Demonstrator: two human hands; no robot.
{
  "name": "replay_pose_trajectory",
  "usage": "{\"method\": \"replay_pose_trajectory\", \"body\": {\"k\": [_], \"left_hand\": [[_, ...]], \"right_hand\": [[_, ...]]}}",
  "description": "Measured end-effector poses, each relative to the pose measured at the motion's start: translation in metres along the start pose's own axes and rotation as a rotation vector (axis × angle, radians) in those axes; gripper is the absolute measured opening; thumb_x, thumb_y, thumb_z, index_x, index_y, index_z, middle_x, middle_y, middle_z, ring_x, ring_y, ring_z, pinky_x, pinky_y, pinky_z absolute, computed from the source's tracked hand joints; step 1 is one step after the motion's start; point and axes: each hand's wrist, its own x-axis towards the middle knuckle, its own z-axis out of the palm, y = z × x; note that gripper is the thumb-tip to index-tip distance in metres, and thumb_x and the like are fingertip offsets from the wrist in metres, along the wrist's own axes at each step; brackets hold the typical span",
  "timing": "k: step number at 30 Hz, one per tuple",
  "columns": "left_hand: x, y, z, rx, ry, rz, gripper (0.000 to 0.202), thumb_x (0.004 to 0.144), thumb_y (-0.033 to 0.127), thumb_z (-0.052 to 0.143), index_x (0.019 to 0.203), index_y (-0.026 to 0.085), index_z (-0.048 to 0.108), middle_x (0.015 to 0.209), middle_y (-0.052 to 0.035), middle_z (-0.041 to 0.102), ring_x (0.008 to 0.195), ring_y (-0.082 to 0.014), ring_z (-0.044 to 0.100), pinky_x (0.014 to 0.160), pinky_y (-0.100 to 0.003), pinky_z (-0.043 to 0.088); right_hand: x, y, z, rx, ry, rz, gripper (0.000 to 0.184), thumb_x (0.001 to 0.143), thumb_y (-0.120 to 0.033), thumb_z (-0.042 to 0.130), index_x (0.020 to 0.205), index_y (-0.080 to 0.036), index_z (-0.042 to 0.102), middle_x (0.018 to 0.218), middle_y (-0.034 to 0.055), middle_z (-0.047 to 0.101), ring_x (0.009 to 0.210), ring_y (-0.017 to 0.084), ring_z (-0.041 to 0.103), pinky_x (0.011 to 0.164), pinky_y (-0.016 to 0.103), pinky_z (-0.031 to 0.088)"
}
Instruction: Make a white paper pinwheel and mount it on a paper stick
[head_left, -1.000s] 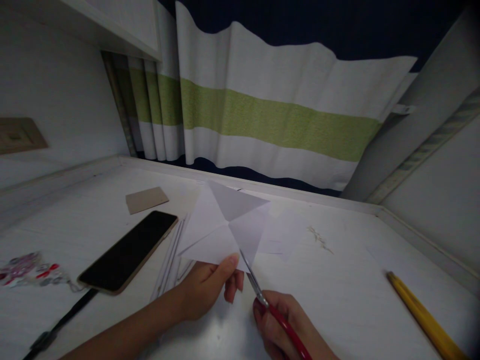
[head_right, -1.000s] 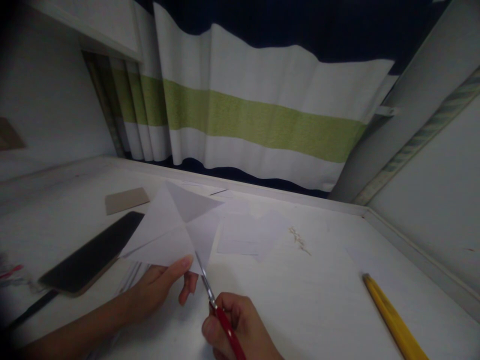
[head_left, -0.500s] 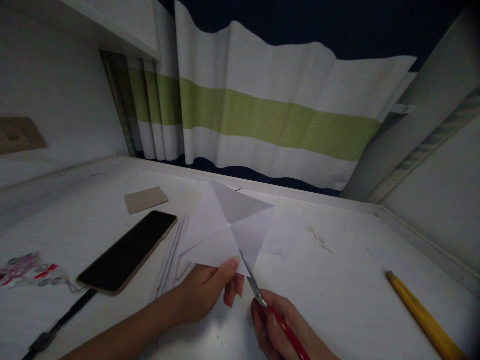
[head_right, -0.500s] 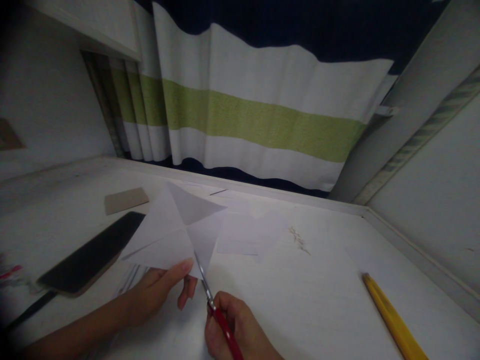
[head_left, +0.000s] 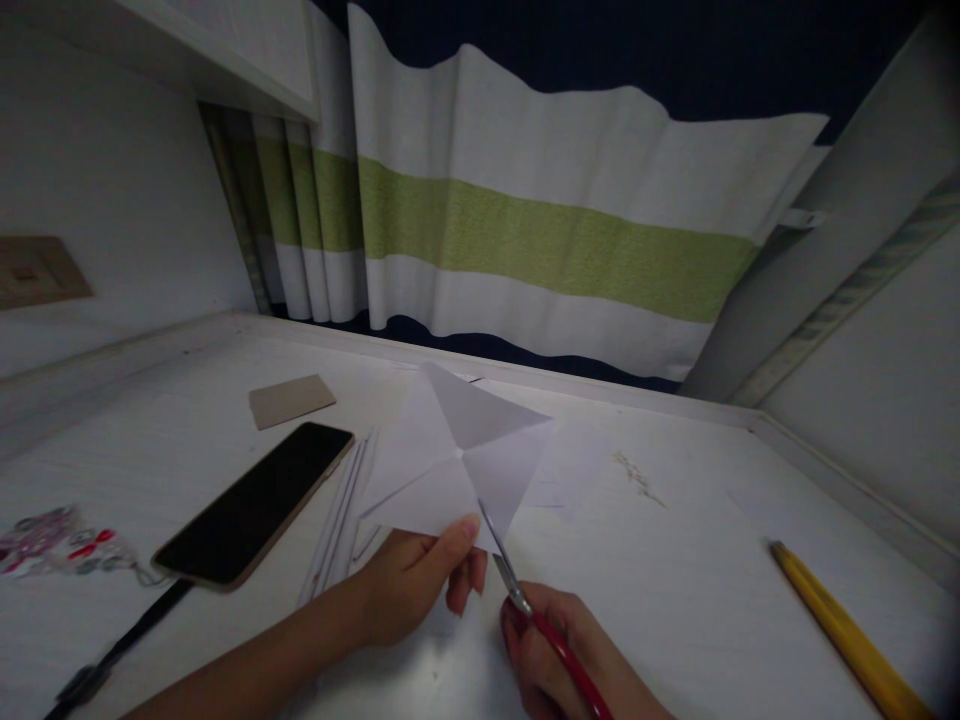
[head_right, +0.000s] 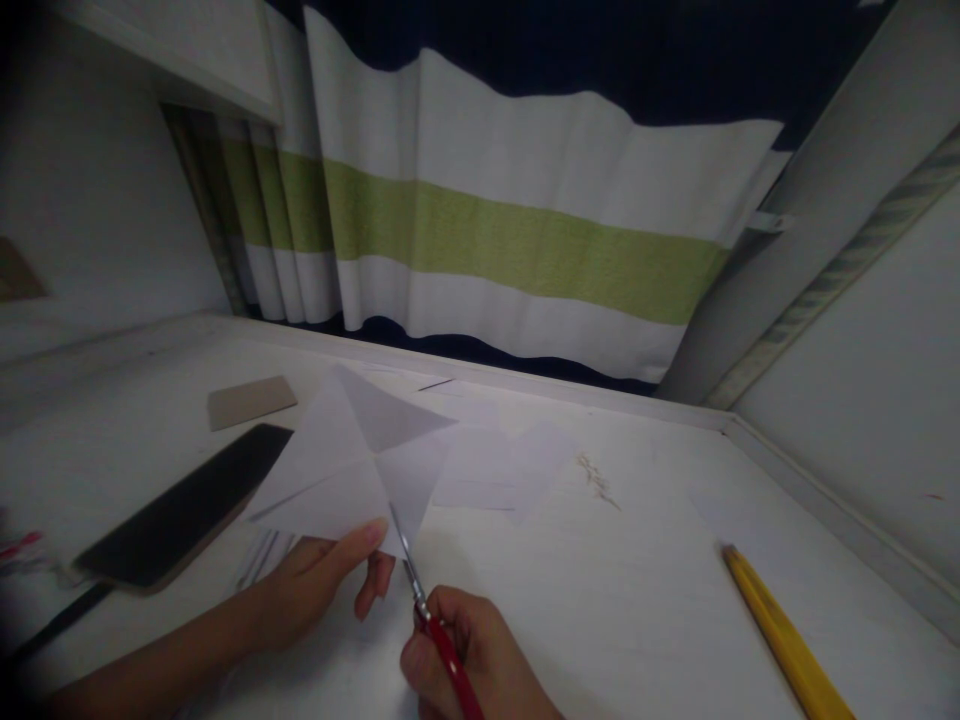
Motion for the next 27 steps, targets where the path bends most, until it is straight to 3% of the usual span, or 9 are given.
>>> {"method": "replay_pose_trajectory", "body": {"k": [12, 17, 23, 27], "left_hand": [[0.0, 0.001, -0.001, 0.007, -0.006, -0.018, 0.051, 0.08, 0.049, 0.021, 0.049, 0.019, 0.047, 0.047, 0.002, 0.047, 0.056, -0.0137, 0.05, 0.062, -0.023, 0.04], [-0.001, -0.001, 0.0, -0.006, -0.007, -0.002, 0.051, 0.08, 0.049, 0.023, 0.047, 0.018, 0.046, 0.049, 0.0013, 0.048, 0.059, -0.0141, 0.051, 0.065, -0.023, 0.04], [-0.001, -0.005, 0.001, -0.013, -0.025, 0.02, 0.053, 0.079, 0.052, 0.022, 0.045, 0.018, 0.044, 0.048, 0.0008, 0.047, 0.057, -0.014, 0.051, 0.063, -0.023, 0.041], [-0.001, -0.004, 0.0, 0.004, -0.044, 0.046, 0.053, 0.079, 0.051, 0.021, 0.046, 0.018, 0.045, 0.047, 0.0013, 0.046, 0.056, -0.0136, 0.05, 0.064, -0.023, 0.04]], "right_hand": [[0.002, 0.005, 0.001, 0.062, 0.053, -0.009, 0.056, 0.054, -0.073, 0.048, 0.065, -0.019, 0.036, 0.056, -0.0066, 0.031, 0.044, 0.004, 0.025, 0.038, 0.019, 0.019], [0.002, -0.001, -0.001, 0.053, -0.051, -0.037, 0.059, 0.055, -0.074, 0.046, 0.069, -0.017, 0.04, 0.052, -0.0075, 0.032, 0.041, 0.004, 0.023, 0.036, 0.019, 0.016], [0.001, 0.002, -0.004, 0.064, -0.049, -0.04, 0.062, 0.054, -0.073, 0.046, 0.073, -0.014, 0.047, 0.06, -0.003, 0.037, 0.048, 0.006, 0.03, 0.042, 0.02, 0.024], [-0.003, 0.01, -0.003, 0.126, -0.024, -0.082, 0.064, 0.057, -0.069, 0.052, 0.092, -0.016, 0.051, 0.071, 0.0018, 0.044, 0.056, 0.01, 0.039, 0.049, 0.022, 0.033]]}}
